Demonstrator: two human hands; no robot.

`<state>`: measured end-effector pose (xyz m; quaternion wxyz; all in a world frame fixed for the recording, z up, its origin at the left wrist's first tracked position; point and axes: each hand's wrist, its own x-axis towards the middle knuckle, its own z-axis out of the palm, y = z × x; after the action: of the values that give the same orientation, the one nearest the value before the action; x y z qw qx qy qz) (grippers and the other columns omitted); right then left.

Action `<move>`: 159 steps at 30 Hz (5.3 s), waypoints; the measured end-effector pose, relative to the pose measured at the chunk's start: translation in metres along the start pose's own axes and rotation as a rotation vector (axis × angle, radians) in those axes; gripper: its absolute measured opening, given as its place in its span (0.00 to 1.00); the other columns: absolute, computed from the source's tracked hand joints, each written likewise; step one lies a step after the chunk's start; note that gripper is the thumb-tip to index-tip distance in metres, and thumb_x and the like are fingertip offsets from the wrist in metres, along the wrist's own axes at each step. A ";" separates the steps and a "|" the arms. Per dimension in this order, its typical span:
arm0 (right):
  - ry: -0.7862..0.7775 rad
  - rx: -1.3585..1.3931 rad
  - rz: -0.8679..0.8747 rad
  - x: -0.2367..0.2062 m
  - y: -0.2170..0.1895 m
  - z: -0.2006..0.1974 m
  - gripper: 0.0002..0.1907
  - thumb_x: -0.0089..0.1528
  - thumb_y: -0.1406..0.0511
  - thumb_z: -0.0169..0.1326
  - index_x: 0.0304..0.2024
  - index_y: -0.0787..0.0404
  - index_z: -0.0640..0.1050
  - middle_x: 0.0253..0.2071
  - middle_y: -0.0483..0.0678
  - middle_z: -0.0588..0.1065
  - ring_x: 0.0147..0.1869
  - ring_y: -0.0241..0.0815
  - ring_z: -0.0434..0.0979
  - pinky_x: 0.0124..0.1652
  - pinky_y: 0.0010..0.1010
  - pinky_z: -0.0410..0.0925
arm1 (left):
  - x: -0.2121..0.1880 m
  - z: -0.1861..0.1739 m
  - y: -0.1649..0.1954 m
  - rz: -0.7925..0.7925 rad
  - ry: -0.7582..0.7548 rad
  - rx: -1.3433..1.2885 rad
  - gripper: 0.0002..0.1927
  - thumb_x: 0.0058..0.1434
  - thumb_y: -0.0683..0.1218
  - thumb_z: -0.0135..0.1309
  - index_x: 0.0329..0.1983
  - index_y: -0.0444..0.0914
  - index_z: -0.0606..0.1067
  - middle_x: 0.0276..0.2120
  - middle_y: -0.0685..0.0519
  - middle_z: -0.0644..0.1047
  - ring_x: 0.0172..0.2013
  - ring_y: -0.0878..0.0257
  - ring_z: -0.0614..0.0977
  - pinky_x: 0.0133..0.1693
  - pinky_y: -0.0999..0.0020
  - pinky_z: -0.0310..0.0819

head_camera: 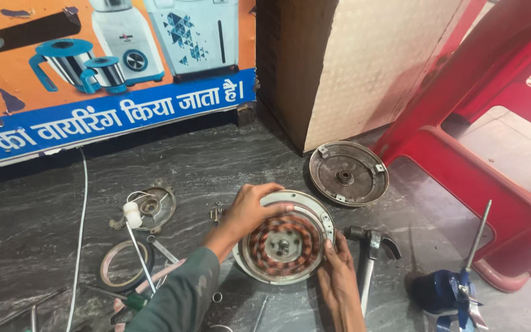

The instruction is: The person assembles a motor by placing a copper-wound stator into a white circular housing, tapping it into place with a hammer, and then fitting a metal cover over the assembly. The person uses both hands to align and secure the components.

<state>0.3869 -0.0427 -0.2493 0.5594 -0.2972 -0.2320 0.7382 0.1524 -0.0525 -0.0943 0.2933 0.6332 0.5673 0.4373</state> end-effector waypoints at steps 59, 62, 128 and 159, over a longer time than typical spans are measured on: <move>0.093 -0.441 0.020 0.022 -0.024 0.021 0.25 0.66 0.62 0.49 0.65 0.64 0.70 0.62 0.52 0.74 0.64 0.43 0.73 0.60 0.35 0.66 | 0.004 0.046 -0.037 -0.115 0.311 0.220 0.24 0.58 0.59 0.63 0.47 0.37 0.80 0.36 0.40 0.84 0.40 0.47 0.86 0.44 0.53 0.77; 0.163 -0.754 -0.088 0.023 -0.020 0.008 0.26 0.67 0.58 0.50 0.64 0.67 0.72 0.61 0.55 0.75 0.64 0.45 0.73 0.61 0.34 0.64 | 0.012 0.041 -0.059 -0.230 0.499 -0.788 0.20 0.58 0.52 0.59 0.51 0.38 0.76 0.44 0.45 0.83 0.46 0.54 0.85 0.48 0.55 0.80; -0.068 -1.234 -0.471 -0.034 -0.043 0.096 0.15 0.57 0.72 0.61 0.48 0.65 0.82 0.39 0.53 0.84 0.40 0.34 0.82 0.41 0.28 0.74 | -0.009 0.038 0.040 0.234 -0.002 0.641 0.41 0.47 0.51 0.69 0.64 0.38 0.70 0.72 0.47 0.61 0.73 0.44 0.52 0.67 0.43 0.47; -0.373 -2.043 -0.559 0.023 -0.072 0.116 0.07 0.51 0.71 0.58 0.32 0.65 0.83 0.33 0.64 0.78 0.39 0.64 0.81 0.39 0.49 0.73 | 0.047 0.061 0.026 -0.044 -0.376 0.911 0.45 0.47 0.56 0.64 0.70 0.52 0.64 0.69 0.59 0.62 0.68 0.43 0.59 0.57 0.27 0.59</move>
<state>0.3514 -0.0026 -0.1217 0.1512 -0.4432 -0.8805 0.0743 0.2174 -0.0039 -0.0890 0.0929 0.7529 0.6514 0.0165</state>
